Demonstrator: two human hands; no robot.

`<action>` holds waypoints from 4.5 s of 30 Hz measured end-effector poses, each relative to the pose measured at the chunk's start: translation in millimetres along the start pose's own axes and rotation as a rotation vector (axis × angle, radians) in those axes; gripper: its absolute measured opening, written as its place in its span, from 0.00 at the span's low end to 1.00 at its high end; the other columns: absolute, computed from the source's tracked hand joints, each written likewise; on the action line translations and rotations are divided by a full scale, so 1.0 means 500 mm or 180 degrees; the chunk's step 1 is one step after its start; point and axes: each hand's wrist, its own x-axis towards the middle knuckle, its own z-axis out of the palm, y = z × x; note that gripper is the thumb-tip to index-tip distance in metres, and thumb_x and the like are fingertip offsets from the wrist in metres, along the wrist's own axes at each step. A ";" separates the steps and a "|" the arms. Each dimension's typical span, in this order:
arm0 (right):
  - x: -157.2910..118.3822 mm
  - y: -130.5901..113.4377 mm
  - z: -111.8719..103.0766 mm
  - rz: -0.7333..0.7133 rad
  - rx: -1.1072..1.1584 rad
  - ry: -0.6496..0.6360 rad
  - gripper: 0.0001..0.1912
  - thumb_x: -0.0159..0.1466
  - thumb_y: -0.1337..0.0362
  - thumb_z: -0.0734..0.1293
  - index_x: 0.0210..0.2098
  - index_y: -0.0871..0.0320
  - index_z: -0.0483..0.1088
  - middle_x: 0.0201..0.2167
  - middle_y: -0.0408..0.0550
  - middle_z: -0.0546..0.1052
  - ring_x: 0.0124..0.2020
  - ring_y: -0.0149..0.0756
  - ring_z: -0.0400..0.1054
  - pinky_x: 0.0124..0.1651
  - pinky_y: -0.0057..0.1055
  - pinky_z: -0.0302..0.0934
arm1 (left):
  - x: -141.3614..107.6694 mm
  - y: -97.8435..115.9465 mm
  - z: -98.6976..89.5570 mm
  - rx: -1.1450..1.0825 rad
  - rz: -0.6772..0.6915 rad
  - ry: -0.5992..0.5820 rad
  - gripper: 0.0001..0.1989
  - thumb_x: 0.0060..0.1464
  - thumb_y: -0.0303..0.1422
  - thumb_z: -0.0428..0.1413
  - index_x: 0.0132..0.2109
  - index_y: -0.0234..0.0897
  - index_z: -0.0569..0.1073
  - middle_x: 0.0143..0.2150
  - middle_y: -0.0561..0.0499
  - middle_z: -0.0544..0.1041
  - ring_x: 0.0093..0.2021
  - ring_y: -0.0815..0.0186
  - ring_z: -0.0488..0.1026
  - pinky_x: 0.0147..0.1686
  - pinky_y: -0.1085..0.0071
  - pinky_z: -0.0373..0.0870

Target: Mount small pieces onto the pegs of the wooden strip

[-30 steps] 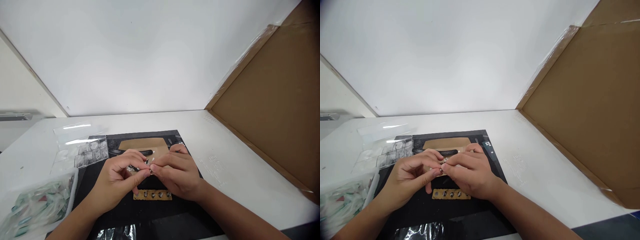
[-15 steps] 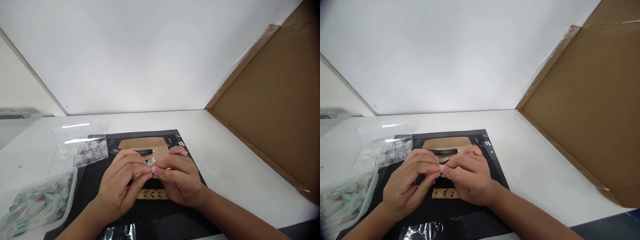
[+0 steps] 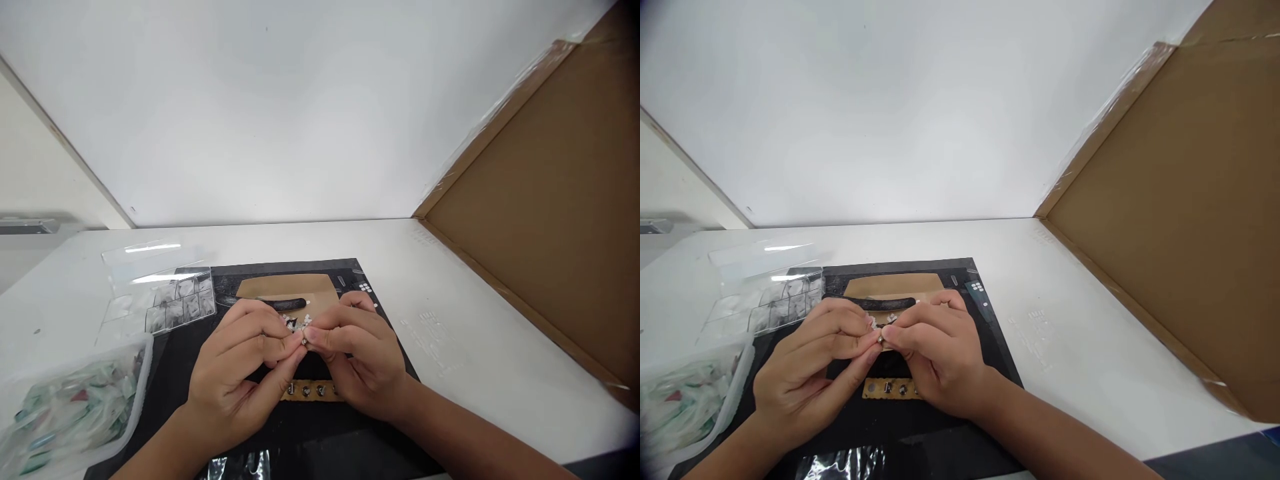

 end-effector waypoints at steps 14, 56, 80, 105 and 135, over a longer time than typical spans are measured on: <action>-0.004 0.019 -0.017 -0.0238 0.0117 -0.0302 0.13 0.67 0.79 0.68 0.44 0.55 0.76 0.36 0.43 0.85 0.30 0.28 0.77 0.42 0.36 0.60 | 0.008 -0.016 -0.013 -0.0970 -0.0579 -0.0374 0.09 0.59 0.19 0.64 0.43 0.37 0.82 0.32 0.48 0.80 0.37 0.62 0.76 0.42 0.58 0.75; 0.012 0.012 -0.005 -0.0041 -0.0099 -0.0208 0.12 0.64 0.68 0.75 0.46 0.53 0.74 0.35 0.39 0.86 0.32 0.32 0.81 0.40 0.35 0.63 | -0.012 -0.016 -0.003 -0.0071 -0.0730 -0.0122 0.13 0.65 0.23 0.61 0.52 0.42 0.82 0.42 0.47 0.78 0.43 0.66 0.76 0.27 0.78 0.75; 0.005 0.008 0.011 0.0298 -0.0346 -0.0024 0.07 0.67 0.72 0.69 0.41 0.53 0.73 0.32 0.39 0.83 0.32 0.31 0.77 0.40 0.33 0.67 | -0.013 -0.007 0.007 -0.0428 -0.1417 -0.0053 0.09 0.65 0.29 0.61 0.48 0.42 0.84 0.44 0.46 0.80 0.33 0.67 0.79 0.16 0.80 0.75; 0.009 0.009 -0.007 -0.0153 -0.1001 -0.0431 0.06 0.69 0.71 0.69 0.39 0.54 0.70 0.25 0.33 0.78 0.25 0.25 0.71 0.39 0.32 0.58 | -0.010 -0.007 -0.001 -0.0009 -0.1400 -0.0319 0.05 0.61 0.27 0.62 0.42 0.41 0.81 0.42 0.47 0.78 0.40 0.63 0.80 0.19 0.80 0.78; 0.009 0.008 -0.006 0.0926 0.0190 -0.0495 0.05 0.64 0.71 0.72 0.36 0.54 0.75 0.28 0.32 0.79 0.29 0.24 0.72 0.46 0.30 0.62 | -0.010 0.004 -0.002 -0.0558 -0.2016 -0.0151 0.03 0.61 0.30 0.64 0.40 0.40 0.84 0.41 0.48 0.80 0.37 0.64 0.81 0.17 0.80 0.76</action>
